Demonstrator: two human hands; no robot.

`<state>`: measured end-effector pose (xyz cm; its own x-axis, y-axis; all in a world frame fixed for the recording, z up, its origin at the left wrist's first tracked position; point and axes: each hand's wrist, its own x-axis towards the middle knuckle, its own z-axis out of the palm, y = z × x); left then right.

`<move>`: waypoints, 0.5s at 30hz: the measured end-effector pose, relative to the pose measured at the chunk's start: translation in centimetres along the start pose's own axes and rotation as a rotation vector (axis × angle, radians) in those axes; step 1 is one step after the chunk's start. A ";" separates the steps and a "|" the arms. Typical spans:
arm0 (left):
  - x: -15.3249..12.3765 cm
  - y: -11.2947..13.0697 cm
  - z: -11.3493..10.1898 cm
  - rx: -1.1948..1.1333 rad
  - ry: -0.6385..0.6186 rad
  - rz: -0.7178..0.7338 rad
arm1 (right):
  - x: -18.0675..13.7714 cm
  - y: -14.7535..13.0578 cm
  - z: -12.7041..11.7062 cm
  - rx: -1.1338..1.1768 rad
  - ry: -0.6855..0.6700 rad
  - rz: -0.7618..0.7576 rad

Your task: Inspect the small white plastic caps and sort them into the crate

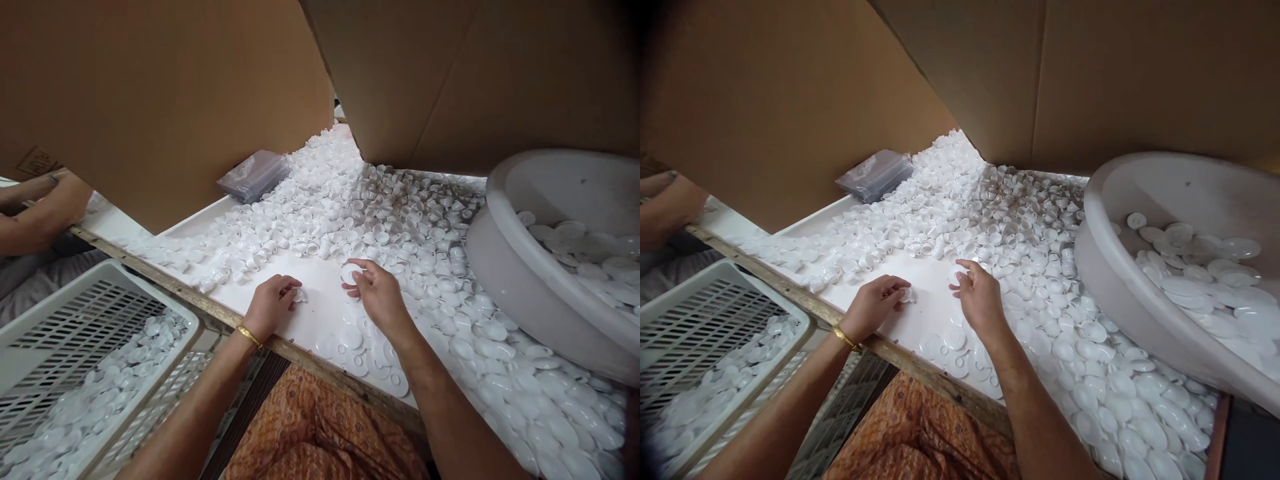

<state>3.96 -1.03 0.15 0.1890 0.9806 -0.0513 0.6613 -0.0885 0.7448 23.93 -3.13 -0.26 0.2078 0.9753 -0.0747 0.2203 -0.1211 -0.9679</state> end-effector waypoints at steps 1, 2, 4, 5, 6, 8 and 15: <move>-0.3 0.5 0.3 -0.097 0.023 -0.019 | -0.2 -0.1 0.4 0.122 -0.053 0.067; -0.6 1.2 0.6 -0.188 0.051 -0.029 | -0.4 -0.2 0.9 0.209 -0.103 0.122; -1.1 2.4 1.4 -0.306 0.113 -0.018 | -1.0 -0.4 1.8 0.312 -0.191 0.179; -1.3 2.9 1.8 -0.308 0.150 0.003 | -1.2 -0.5 2.2 0.351 -0.233 0.179; -1.4 3.3 2.1 -0.279 0.192 0.032 | -1.5 -0.5 2.4 0.386 -0.268 0.165; -1.3 3.6 2.7 -0.203 0.267 0.086 | -1.8 -0.7 2.7 0.445 -0.320 0.118; -1.0 3.2 3.2 -0.206 0.283 0.103 | -2.1 -0.9 2.7 0.395 -0.292 -0.007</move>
<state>8.23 -2.83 0.40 0.0198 0.9804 0.1958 0.4835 -0.1809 0.8565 20.77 -4.58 0.12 -0.0803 0.9938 -0.0773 -0.1694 -0.0900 -0.9814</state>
